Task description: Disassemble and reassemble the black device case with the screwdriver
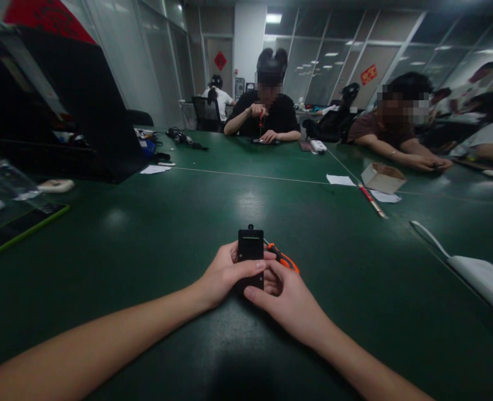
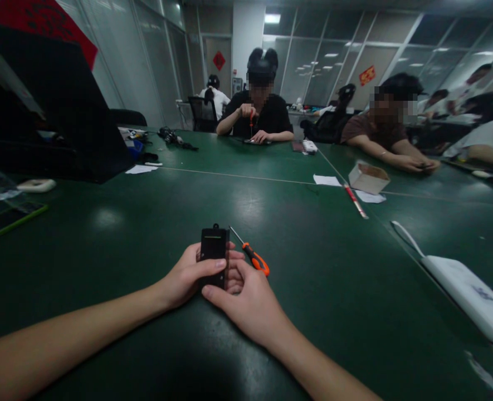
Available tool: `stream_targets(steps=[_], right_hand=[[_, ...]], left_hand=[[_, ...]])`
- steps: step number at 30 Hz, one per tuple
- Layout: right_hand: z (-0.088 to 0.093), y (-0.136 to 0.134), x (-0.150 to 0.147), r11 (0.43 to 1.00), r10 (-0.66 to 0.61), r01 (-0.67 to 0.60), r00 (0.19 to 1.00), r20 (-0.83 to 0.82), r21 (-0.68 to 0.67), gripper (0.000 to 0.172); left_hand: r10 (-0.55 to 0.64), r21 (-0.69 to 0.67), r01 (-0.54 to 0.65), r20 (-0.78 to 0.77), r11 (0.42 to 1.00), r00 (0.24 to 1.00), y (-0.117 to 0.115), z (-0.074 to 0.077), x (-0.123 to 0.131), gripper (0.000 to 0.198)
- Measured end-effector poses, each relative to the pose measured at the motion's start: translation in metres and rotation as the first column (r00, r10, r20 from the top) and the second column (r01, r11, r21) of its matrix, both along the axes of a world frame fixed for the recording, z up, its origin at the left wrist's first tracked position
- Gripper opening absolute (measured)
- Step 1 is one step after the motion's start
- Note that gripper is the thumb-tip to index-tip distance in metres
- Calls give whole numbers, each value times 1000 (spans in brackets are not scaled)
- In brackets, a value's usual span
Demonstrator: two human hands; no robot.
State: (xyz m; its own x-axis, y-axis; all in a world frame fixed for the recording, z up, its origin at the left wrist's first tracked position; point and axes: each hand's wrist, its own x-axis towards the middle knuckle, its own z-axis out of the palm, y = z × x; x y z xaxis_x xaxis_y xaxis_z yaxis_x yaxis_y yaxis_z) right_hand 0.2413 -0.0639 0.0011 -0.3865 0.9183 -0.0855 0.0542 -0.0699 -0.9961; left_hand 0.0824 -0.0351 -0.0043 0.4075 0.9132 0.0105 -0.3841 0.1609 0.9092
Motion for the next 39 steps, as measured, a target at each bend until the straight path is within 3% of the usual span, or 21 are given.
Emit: stream_targets(steps=[10,15,20,27,39], right_hand=[[8,-2,-1,1000,-10,10,998,-61,-3,39],[8,-3,-1,1000,-13,14,999,-41,17,30],[5,-4,0,998,-33,34,999,-27,55,30],[6,-6,-3,998,-43,41,998,36,54,40],[3,-3,-4,997,-43,37,994,102,61,36]], left_hand=[[-18,31,18,7,999,1000,3,-4,1,48],[-176,-13,176,2,984,984,6,0,-2,58],[-265,6,265,-40,964,963,6,6,-7,49],[-220,20,223,-90,975,971,5,6,-7,37],[-102,-5,102,-26,995,994,1,0,-5,31]])
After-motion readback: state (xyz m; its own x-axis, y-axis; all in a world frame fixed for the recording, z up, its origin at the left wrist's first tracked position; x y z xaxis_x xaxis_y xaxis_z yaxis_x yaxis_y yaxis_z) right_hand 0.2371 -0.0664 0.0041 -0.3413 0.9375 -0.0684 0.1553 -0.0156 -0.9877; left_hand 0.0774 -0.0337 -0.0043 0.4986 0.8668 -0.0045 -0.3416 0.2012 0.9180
